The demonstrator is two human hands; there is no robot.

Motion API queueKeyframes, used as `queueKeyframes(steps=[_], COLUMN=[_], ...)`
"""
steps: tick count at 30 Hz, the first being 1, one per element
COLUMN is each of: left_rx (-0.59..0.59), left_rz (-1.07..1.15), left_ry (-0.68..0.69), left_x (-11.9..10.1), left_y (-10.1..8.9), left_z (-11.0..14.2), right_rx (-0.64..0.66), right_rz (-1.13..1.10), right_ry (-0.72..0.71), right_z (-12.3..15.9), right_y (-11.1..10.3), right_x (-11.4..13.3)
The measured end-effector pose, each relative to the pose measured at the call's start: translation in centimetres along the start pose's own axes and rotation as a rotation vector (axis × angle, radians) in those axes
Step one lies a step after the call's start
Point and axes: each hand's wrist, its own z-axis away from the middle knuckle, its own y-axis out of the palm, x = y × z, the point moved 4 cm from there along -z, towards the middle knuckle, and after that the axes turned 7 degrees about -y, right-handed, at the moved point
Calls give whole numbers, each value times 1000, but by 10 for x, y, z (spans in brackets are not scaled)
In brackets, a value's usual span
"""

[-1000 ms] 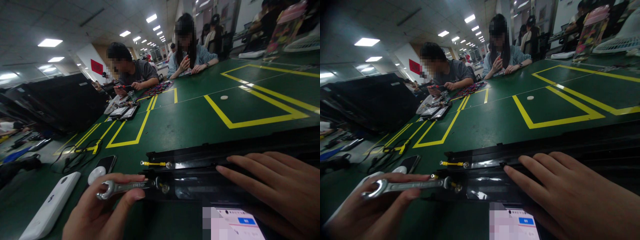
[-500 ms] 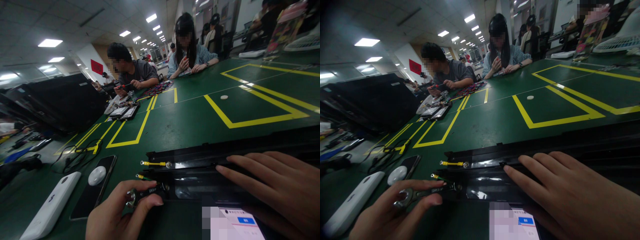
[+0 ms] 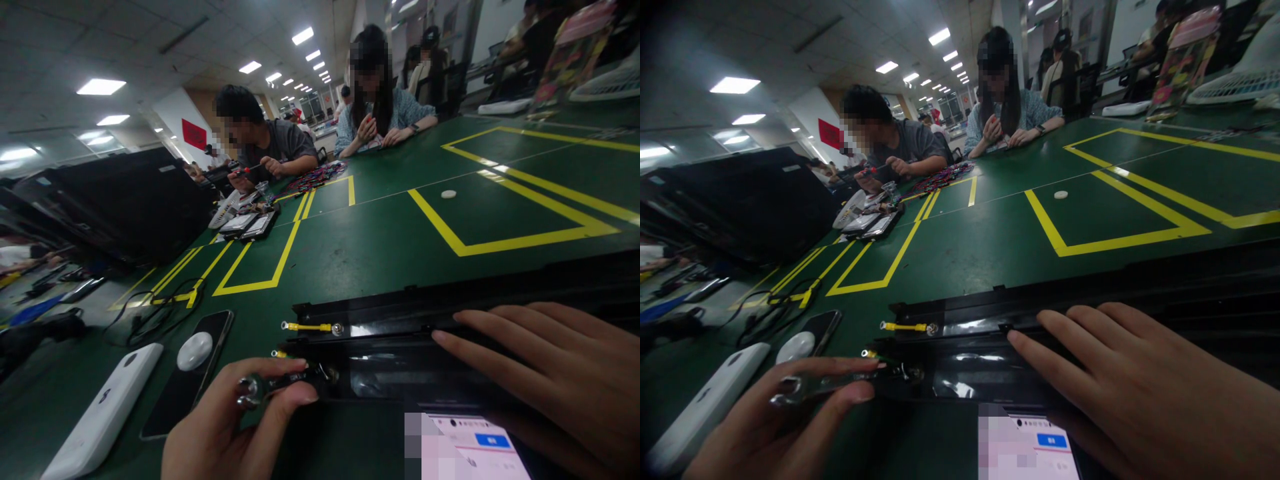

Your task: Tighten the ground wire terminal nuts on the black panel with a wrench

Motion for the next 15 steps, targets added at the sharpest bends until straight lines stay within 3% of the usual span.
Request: queueKeyframes(steps=[5,11,15], left_rx=[10,213,197], left_rz=[349,209,203], left_ry=[-166,-166,-146], left_x=[0,-1,4], left_y=[-9,-2,3], left_z=[-15,-19,-15], right_rx=[-8,-13,-6], right_rz=[7,1,-6], right_ry=[-12,-1,-4], right_z=[1,1,-1], right_y=[-2,0,0], right_x=[1,1,1])
